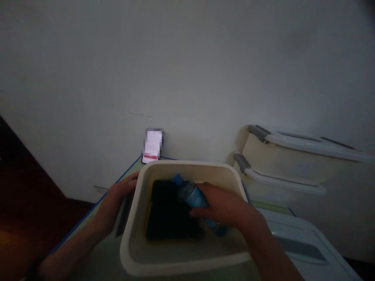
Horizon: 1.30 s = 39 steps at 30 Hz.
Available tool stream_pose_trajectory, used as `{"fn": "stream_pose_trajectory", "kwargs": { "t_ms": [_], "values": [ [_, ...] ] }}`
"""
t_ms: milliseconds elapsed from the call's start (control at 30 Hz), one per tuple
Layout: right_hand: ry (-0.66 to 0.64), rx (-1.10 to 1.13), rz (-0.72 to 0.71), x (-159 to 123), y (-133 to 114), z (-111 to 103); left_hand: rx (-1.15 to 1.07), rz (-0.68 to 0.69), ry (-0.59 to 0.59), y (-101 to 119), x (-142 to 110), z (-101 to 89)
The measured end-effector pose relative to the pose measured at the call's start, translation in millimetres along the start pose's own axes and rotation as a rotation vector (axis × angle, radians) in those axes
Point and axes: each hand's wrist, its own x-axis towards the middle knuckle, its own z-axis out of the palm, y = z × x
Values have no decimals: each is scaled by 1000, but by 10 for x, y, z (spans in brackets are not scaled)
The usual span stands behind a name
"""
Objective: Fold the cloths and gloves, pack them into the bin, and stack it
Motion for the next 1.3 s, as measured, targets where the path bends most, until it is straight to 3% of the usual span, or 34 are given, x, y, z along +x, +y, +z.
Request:
{"fn": "stream_pose_trajectory", "kwargs": {
  "t_ms": [100,200,267,300,333,367,467,567,633,867,1067,1300],
  "values": [
    [-14,-46,41,-3,0,-2,366,286,209,47,25,-101],
    [8,-86,84,-8,-15,7,763,602,403,239,6,-115],
    [25,-97,84,-4,-24,20,934,798,328,438,11,-43],
    [29,-97,74,0,-26,25,979,857,149,546,33,12],
    [30,-96,65,5,-26,30,1027,830,-36,652,74,72],
    [30,-95,60,11,-24,32,1064,802,-126,749,132,131],
    [29,-102,60,22,-15,21,1120,708,-132,948,371,257],
    [27,-104,73,7,-10,-27,1213,414,-314,984,575,296],
    [17,-114,75,-24,-20,-70,1242,297,-369,946,640,306],
    [-3,-143,134,-133,-114,-92,1255,424,-318,891,560,382],
    [7,-70,24,-52,-19,-51,1322,424,-314,913,474,474],
    [2,-88,29,-22,-16,-52,1375,509,-326,914,474,500]
  ]
}}
